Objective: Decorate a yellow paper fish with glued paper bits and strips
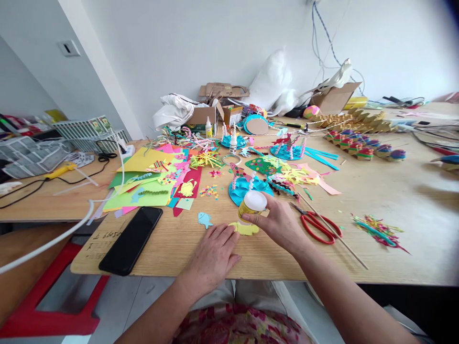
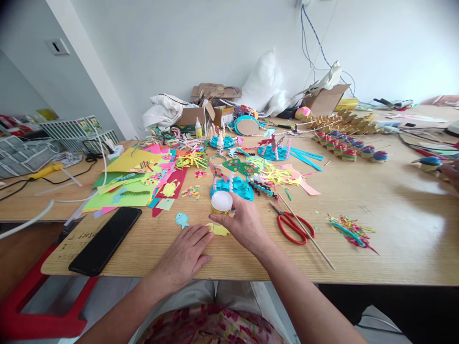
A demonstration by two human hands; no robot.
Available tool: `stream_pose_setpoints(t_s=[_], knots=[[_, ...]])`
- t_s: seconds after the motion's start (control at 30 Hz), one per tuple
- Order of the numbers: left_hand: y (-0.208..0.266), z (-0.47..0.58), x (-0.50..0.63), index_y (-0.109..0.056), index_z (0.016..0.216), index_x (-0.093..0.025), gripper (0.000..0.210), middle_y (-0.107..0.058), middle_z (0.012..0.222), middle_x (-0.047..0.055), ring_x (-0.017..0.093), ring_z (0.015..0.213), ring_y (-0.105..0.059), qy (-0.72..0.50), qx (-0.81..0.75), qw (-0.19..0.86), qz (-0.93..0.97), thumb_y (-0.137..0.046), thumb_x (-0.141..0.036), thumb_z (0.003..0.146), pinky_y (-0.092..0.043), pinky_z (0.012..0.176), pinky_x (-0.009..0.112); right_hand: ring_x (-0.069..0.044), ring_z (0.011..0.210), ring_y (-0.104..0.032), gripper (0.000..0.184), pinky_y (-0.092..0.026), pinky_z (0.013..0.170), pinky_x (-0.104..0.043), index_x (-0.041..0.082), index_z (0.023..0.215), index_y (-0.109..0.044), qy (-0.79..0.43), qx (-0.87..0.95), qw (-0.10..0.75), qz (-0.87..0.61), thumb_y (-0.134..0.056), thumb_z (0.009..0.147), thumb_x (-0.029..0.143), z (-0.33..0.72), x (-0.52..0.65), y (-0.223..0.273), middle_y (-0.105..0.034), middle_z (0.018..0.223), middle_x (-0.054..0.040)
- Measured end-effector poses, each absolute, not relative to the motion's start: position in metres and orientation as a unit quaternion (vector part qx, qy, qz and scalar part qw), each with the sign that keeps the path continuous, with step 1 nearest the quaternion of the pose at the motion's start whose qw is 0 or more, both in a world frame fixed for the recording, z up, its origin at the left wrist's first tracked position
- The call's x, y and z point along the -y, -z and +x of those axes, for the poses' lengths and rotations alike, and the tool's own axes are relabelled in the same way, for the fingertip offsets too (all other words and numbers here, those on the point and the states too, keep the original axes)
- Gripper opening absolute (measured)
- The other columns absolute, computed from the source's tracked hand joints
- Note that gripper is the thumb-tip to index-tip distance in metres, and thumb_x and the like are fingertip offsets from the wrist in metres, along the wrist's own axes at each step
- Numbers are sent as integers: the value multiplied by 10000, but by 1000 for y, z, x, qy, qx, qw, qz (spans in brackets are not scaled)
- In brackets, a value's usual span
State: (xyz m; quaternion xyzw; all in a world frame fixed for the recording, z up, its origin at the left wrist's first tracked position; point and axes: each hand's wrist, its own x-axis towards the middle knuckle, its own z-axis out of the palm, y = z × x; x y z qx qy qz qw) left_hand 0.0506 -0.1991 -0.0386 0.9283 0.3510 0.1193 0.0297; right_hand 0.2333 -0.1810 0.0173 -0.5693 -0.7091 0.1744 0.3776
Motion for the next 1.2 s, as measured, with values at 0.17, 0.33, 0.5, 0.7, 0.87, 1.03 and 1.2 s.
stream_pose_setpoints(t_s=[0.17,0.33,0.5,0.7,0.87,1.03,1.2], knots=[[40,51,199,-415,1204,-185,405,-468,1268,63,196,1185,-385,-125,-346,25,930,-486,-321,828,-310,1002,393,-171,652,-549,248,-378,562,-242,171,771,-570,-179,713,372,-567,-613,694,403,232,182,-18,-634,712,-4],[40,50,199,-420,1201,-184,402,-464,1272,60,206,1189,-380,-122,-350,29,929,-481,-325,830,-309,1001,400,-179,660,-553,253,-376,567,-250,168,737,-568,-202,714,356,-569,-610,690,412,234,185,-22,-625,699,-9],[39,51,198,-420,1198,-182,396,-459,1277,59,210,1189,-378,-118,-351,32,928,-484,-311,829,-307,1003,400,-173,643,-549,265,-371,552,-244,165,786,-580,-177,704,371,-579,-620,686,408,234,183,-19,-639,709,-6],[39,51,199,-416,1193,-191,396,-470,1255,67,198,1184,-384,-125,-348,30,929,-495,-306,822,-316,999,393,-171,645,-552,263,-383,552,-243,168,782,-579,-183,713,370,-567,-620,688,411,234,183,-17,-642,716,-6],[36,50,200,-436,1169,-189,387,-462,1227,76,210,1148,-398,-131,-360,40,923,-521,-288,804,-334,982,380,-177,668,-560,243,-388,571,-248,173,787,-576,-176,712,375,-567,-600,705,401,235,184,-22,-644,733,-10],[33,52,201,-439,1166,-181,393,-460,1210,75,218,1141,-392,-125,-361,44,923,-533,-281,798,-323,989,378,-166,658,-555,241,-380,565,-237,158,786,-579,-180,715,378,-560,-625,696,377,232,180,-19,-642,728,-11],[35,52,201,-439,1162,-181,379,-461,1207,78,222,1141,-395,-125,-360,42,924,-520,-284,806,-329,983,382,-167,652,-551,237,-376,561,-238,163,778,-574,-180,715,374,-563,-624,696,380,231,180,-19,-635,716,-6]])
